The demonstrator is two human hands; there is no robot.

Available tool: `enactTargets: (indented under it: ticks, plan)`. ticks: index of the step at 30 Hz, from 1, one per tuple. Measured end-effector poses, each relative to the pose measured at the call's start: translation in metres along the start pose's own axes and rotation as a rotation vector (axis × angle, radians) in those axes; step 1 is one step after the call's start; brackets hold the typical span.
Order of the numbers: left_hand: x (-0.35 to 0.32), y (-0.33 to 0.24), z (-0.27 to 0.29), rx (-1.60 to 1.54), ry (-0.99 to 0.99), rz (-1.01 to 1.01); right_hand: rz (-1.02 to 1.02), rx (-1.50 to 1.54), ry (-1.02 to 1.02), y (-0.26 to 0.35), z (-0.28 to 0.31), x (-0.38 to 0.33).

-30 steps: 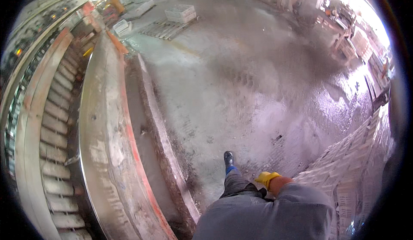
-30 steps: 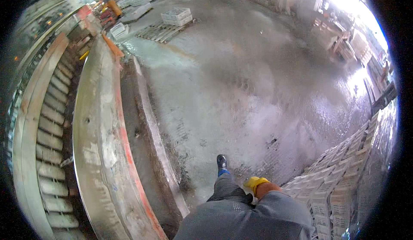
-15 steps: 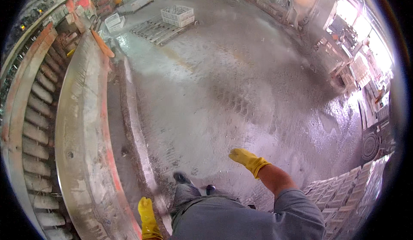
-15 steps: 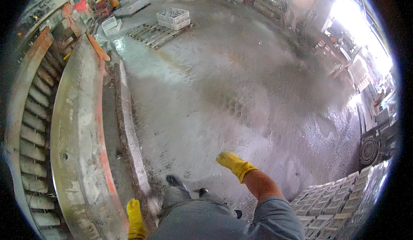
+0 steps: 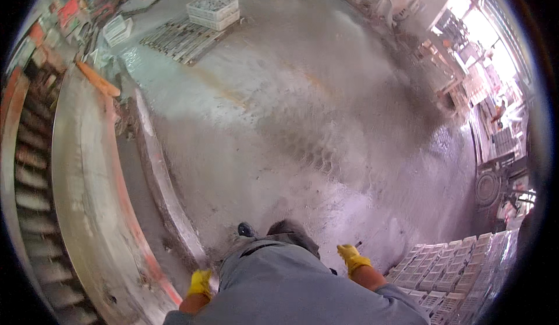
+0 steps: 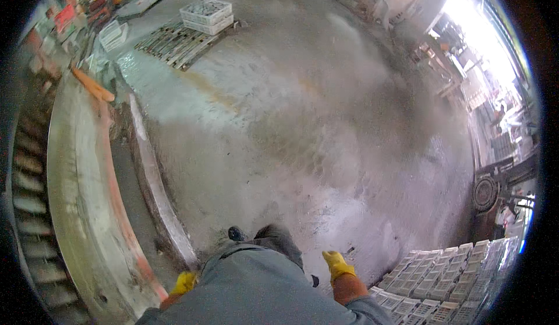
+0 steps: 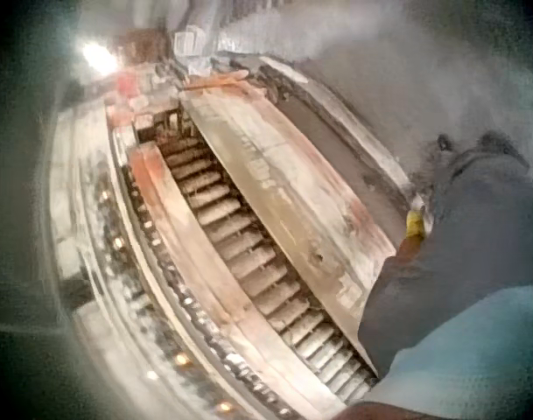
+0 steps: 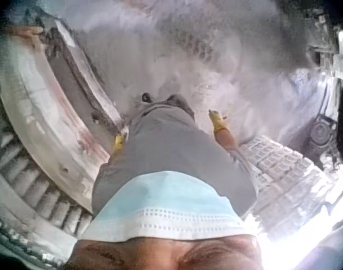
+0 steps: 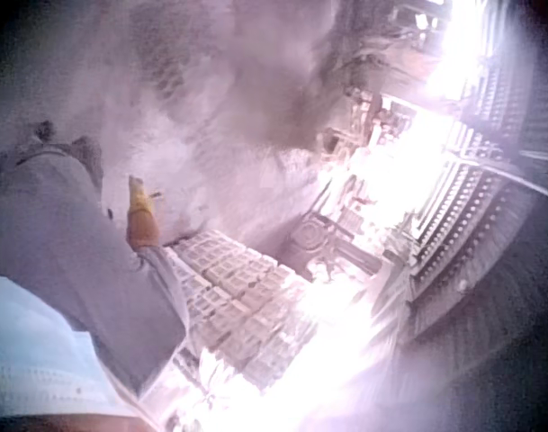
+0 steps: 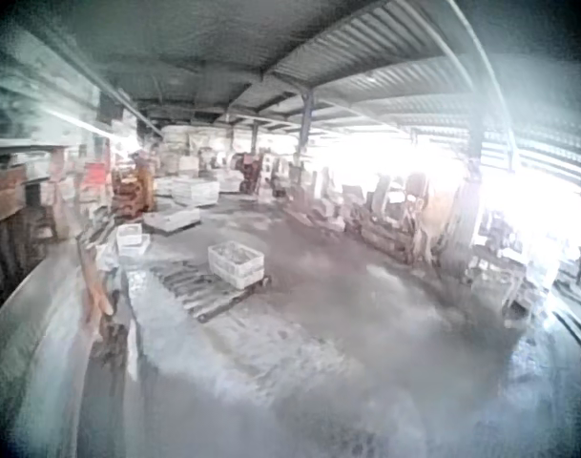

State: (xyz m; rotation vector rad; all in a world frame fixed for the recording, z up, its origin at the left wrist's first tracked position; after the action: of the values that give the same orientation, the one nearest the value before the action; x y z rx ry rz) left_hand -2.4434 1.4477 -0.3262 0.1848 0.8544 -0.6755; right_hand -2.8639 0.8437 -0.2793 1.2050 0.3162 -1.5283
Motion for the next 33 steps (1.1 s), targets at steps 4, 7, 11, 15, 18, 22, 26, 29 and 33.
enactTargets:
  ticks: [4,7,11,15,18,22,26,29,33]
  plan:
    - [0.131,0.067,0.182,-0.166,-0.464,0.167,-0.203,-0.023,0.014,-0.036,-0.025,0.006]
    - [0.244,0.084,0.376,-0.27,-0.512,0.318,-0.235,-0.103,0.129,0.021,-0.095,0.035]
    - [0.332,0.022,0.554,-0.772,-0.744,0.075,-0.208,-0.227,0.204,0.155,-0.098,0.134]
    - [0.339,-0.077,0.659,-0.575,-0.852,-0.11,0.194,-0.242,-0.068,0.413,-0.026,0.272]
    - [0.354,-0.107,0.708,-0.409,-0.927,-0.171,0.592,-0.077,-0.184,0.672,0.021,0.283]
    - [0.442,-0.051,0.616,-0.775,-0.461,0.088,0.712,0.071,-0.076,0.917,0.039,0.306]
    - [0.492,-0.011,0.514,-0.489,0.038,0.11,0.728,0.52,0.201,1.054,0.009,0.312]
    - [0.536,0.032,0.528,-0.195,0.125,-0.037,0.582,0.626,0.388,1.038,-0.037,0.364]
    - [0.626,0.028,0.609,-0.599,0.133,0.248,0.72,-0.625,0.33,0.868,-0.02,0.464]
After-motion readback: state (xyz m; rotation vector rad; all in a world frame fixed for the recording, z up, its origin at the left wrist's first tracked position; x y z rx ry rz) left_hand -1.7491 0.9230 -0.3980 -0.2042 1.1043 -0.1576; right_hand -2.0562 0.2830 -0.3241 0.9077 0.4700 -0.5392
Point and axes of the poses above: each hand's wrist, its own x-axis towards the middle knuckle, its own z-axis out of the back of the hand, y = z × x, the point moved 10 cm from there along x, towards the middle knuckle, and after that the axes turned 5 degrees about x, right-handed, at the moved point
